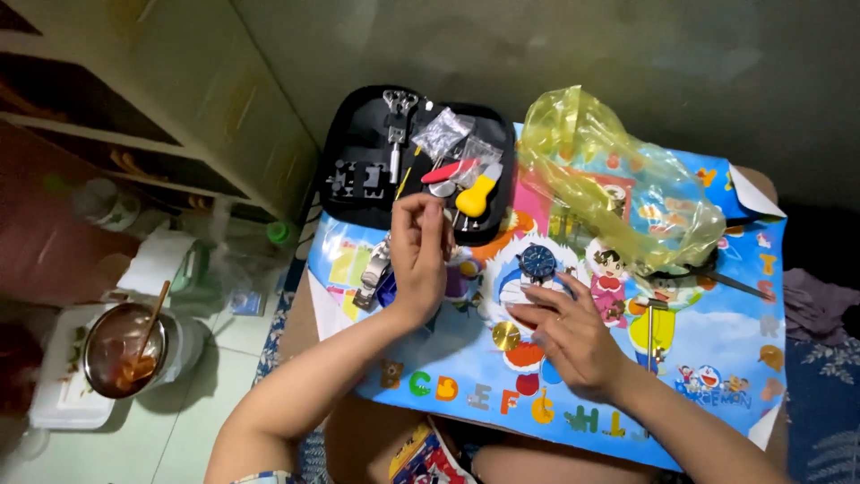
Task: Polishing and performing maintenance on a watch case using specialized tools from a repair kit.
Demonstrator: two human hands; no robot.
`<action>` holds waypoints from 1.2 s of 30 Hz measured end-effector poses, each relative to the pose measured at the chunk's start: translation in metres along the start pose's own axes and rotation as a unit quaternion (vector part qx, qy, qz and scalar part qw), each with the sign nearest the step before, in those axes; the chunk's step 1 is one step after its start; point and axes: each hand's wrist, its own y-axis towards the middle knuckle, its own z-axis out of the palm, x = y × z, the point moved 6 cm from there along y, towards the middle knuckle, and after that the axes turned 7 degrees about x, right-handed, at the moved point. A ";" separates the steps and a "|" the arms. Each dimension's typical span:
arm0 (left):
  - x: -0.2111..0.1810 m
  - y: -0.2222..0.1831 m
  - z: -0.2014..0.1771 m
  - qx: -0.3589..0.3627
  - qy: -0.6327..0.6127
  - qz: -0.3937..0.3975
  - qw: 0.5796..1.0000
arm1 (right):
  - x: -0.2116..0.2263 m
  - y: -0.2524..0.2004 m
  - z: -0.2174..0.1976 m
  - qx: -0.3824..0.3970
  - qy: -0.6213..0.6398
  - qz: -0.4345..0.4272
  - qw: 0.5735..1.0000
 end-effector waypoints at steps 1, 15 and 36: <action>-0.005 -0.001 -0.001 -0.003 0.000 -0.002 1.000 | 0.003 -0.001 0.001 0.003 0.002 0.000 1.000; -0.002 -0.013 0.013 0.049 0.078 0.030 0.995 | 0.014 0.022 0.014 0.129 -0.120 -0.069 0.982; 0.040 -0.050 0.049 0.351 0.275 -0.105 0.889 | -0.004 -0.018 -0.015 0.117 -0.079 0.033 0.989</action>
